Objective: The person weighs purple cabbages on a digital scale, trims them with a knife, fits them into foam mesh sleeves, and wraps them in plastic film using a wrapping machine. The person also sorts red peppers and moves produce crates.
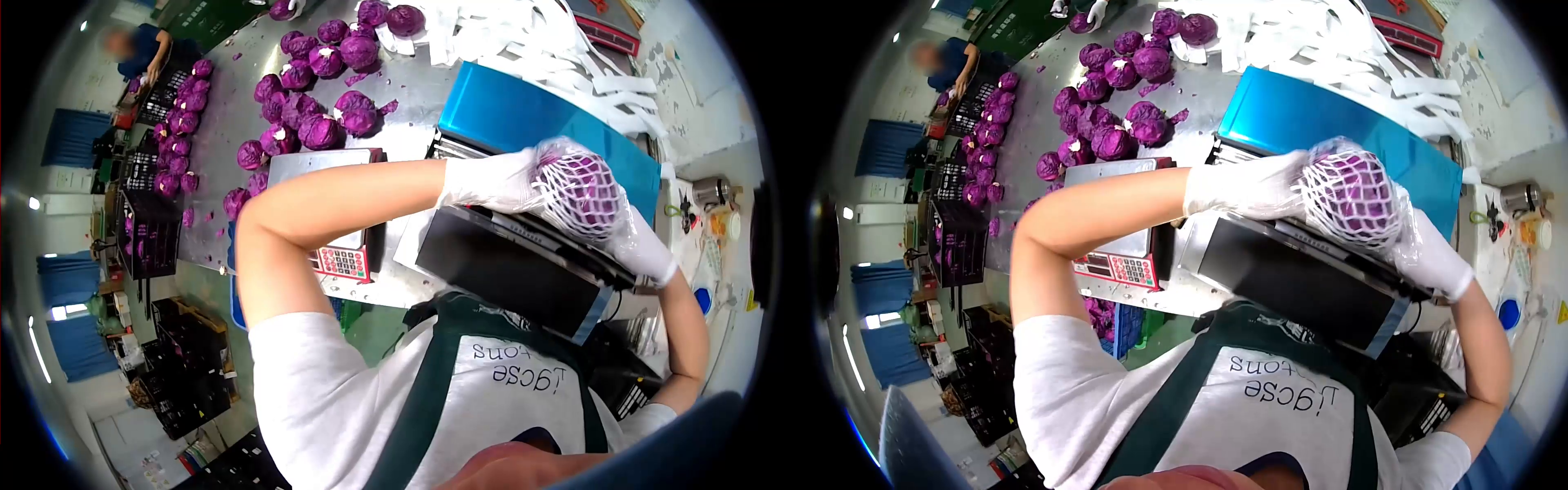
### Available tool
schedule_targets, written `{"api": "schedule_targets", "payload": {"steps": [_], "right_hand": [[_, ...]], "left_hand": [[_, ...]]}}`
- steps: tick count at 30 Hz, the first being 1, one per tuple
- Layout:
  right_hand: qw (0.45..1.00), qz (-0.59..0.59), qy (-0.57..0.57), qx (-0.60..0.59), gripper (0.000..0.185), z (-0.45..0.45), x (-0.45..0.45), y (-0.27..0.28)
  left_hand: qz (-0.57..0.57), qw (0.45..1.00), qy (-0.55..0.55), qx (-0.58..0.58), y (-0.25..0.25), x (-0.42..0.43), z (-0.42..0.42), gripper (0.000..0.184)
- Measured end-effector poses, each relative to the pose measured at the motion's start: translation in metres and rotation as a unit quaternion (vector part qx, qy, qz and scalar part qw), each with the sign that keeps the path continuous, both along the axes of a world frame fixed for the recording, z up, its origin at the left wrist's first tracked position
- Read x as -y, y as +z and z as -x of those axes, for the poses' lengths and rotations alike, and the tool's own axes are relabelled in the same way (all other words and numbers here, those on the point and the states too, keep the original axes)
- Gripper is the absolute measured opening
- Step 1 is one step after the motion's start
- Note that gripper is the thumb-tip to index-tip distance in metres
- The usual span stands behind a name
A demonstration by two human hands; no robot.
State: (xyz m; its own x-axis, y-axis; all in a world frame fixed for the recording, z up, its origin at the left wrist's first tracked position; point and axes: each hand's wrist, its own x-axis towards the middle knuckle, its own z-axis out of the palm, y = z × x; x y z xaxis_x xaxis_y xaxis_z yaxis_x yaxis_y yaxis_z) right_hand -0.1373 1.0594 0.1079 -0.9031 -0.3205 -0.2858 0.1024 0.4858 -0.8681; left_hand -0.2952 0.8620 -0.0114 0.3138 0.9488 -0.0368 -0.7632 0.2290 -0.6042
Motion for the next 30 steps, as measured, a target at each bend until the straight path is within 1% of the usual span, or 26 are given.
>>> {"api": "schedule_targets", "payload": {"steps": [1,2,3,4,5,6,7,8,9,10,12,13,14,16,17,18,20,21,22,23,25,26,27,28,29,30], "right_hand": [[0.999,0.042,-0.007,0.022,0.074,-0.017,0.010,0.015],[0.995,0.085,-0.016,0.044,0.077,-0.032,0.022,0.022],[0.996,0.083,0.020,-0.016,0.076,-0.041,0.034,0.022],[0.992,0.099,0.061,0.041,0.072,-0.047,0.043,0.020],[0.984,0.110,0.100,0.098,0.068,-0.053,0.052,0.018],[0.942,0.148,0.141,0.266,0.064,-0.062,0.056,0.007],[0.920,0.180,0.086,0.337,0.058,-0.080,0.063,-0.020],[0.890,0.214,0.034,0.401,0.058,-0.102,0.073,-0.049],[0.869,0.234,-0.003,0.435,0.059,-0.114,0.088,-0.059],[0.845,0.284,-0.015,0.453,0.062,-0.125,0.095,-0.082],[0.782,0.406,-0.017,0.472,0.071,-0.145,0.102,-0.139],[0.785,0.417,-0.037,0.456,0.080,-0.154,0.106,-0.150],[0.768,0.456,-0.058,0.446,0.084,-0.164,0.108,-0.165],[0.763,0.442,-0.088,0.464,0.077,-0.170,0.115,-0.163],[0.738,0.468,-0.090,0.478,0.068,-0.176,0.117,-0.157],[0.725,0.504,-0.109,0.456,0.065,-0.185,0.121,-0.157],[0.698,0.571,-0.147,0.407,0.060,-0.202,0.124,-0.157],[0.702,0.545,-0.231,0.396,0.054,-0.209,0.127,-0.155],[0.705,0.559,-0.246,0.361,0.054,-0.215,0.125,-0.156],[0.727,0.529,-0.287,0.331,0.056,-0.222,0.125,-0.153],[0.780,0.423,-0.391,0.243,0.056,-0.236,0.133,-0.123],[0.824,0.308,-0.430,0.202,0.041,-0.237,0.144,-0.115],[0.854,0.242,-0.438,0.142,0.034,-0.240,0.157,-0.112],[0.876,0.174,-0.443,0.080,0.027,-0.243,0.169,-0.113],[0.838,0.172,-0.518,0.009,0.021,-0.245,0.182,-0.124],[0.815,0.126,-0.563,-0.049,0.020,-0.241,0.189,-0.128]], "left_hand": [[0.030,0.982,0.003,-0.188,0.026,0.020,-0.017,0.047],[0.029,0.833,-0.045,-0.550,0.069,0.049,-0.035,0.043],[-0.010,0.638,-0.152,-0.755,0.108,0.074,-0.048,0.040],[-0.015,0.603,-0.214,-0.768,0.126,0.092,-0.059,0.037],[-0.008,0.622,-0.255,-0.741,0.131,0.107,-0.070,0.036],[0.009,0.650,-0.301,-0.698,0.129,0.119,-0.081,0.036],[0.031,0.688,-0.327,-0.648,0.108,0.129,-0.090,0.036],[0.057,0.719,-0.352,-0.596,0.087,0.139,-0.099,0.036],[0.078,0.743,-0.379,-0.546,0.071,0.145,-0.105,0.034],[0.094,0.756,-0.386,-0.520,0.056,0.149,-0.108,0.037],[0.091,0.839,-0.358,-0.399,0.010,0.169,-0.099,0.043],[0.091,0.887,-0.322,-0.319,-0.005,0.179,-0.094,0.049],[0.104,0.914,-0.298,-0.254,-0.030,0.194,-0.089,0.058],[0.148,0.903,-0.233,-0.330,0.000,0.202,-0.098,0.064],[0.160,0.909,-0.229,-0.310,-0.004,0.206,-0.097,0.068],[0.161,0.912,-0.218,-0.308,0.002,0.211,-0.099,0.072],[0.147,0.900,-0.185,-0.365,0.008,0.220,-0.102,0.072],[0.141,0.824,-0.217,-0.505,0.013,0.221,-0.107,0.068],[0.131,0.726,-0.242,-0.630,0.017,0.220,-0.111,0.065],[0.109,0.716,-0.240,-0.646,0.010,0.222,-0.108,0.055],[0.138,0.663,-0.216,-0.703,0.009,0.223,-0.114,0.051],[0.151,0.635,-0.202,-0.730,0.010,0.225,-0.116,0.050],[0.161,0.645,-0.154,-0.731,0.017,0.224,-0.121,0.050],[0.201,0.589,-0.118,-0.774,0.020,0.224,-0.127,0.050],[0.225,0.582,-0.086,-0.777,0.019,0.224,-0.128,0.049],[0.249,0.574,-0.053,-0.779,0.016,0.225,-0.129,0.049]]}}
